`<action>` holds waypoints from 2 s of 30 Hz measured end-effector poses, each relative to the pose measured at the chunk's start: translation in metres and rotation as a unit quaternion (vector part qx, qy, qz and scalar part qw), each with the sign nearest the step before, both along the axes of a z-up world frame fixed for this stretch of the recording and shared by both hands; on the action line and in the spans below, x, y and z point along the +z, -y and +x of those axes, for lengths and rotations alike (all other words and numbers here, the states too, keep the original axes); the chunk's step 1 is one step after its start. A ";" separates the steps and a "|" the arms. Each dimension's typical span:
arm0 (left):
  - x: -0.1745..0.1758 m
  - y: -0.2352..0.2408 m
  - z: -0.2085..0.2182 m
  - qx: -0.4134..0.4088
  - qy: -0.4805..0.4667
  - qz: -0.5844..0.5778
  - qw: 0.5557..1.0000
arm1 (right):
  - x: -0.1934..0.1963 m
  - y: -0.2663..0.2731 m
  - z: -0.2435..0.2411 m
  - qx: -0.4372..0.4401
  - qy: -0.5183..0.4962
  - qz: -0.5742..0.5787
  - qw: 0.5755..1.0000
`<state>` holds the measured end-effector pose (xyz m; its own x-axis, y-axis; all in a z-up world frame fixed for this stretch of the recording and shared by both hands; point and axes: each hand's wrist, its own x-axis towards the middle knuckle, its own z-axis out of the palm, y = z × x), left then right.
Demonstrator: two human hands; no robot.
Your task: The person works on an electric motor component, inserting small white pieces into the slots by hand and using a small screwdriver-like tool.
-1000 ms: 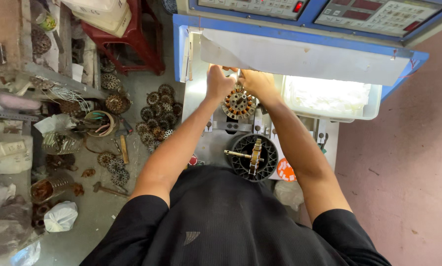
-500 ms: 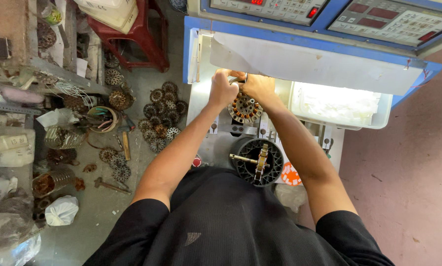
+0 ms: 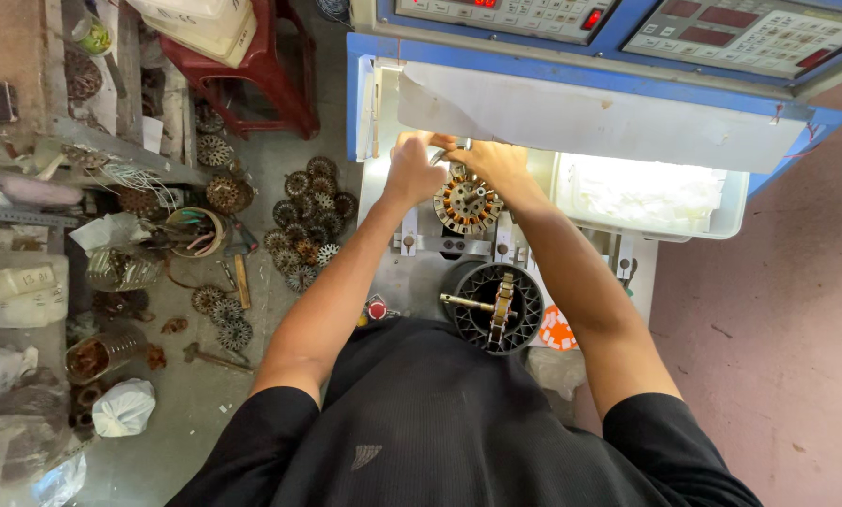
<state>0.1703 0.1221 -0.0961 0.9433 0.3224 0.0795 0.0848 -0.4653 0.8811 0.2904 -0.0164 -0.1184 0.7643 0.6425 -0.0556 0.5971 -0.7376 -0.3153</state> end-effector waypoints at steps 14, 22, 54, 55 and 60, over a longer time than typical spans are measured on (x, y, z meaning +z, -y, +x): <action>-0.024 0.015 0.016 -0.002 0.085 -0.035 0.996 | -0.025 0.000 0.011 0.006 0.094 0.000 0.996; -0.022 0.012 0.013 -0.036 0.067 0.079 0.994 | -0.020 -0.020 0.013 0.029 0.111 0.025 0.993; -0.005 0.019 -0.001 -0.004 0.043 -0.099 0.994 | -0.025 0.010 0.005 -0.021 -0.067 -0.075 0.995; -0.002 0.019 -0.002 -0.009 0.049 -0.100 0.994 | -0.020 0.013 0.006 -0.028 -0.086 -0.055 0.994; 0.012 0.018 -0.014 -0.028 0.046 -0.199 0.979 | 0.017 0.051 -0.011 0.078 -0.297 0.225 0.925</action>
<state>0.1567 0.1039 -0.0844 0.9550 0.2933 0.0439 -0.0194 -0.0862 0.9961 0.2799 -0.0677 -0.1012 0.5816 0.8020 -0.1365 0.3082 -0.3725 -0.8753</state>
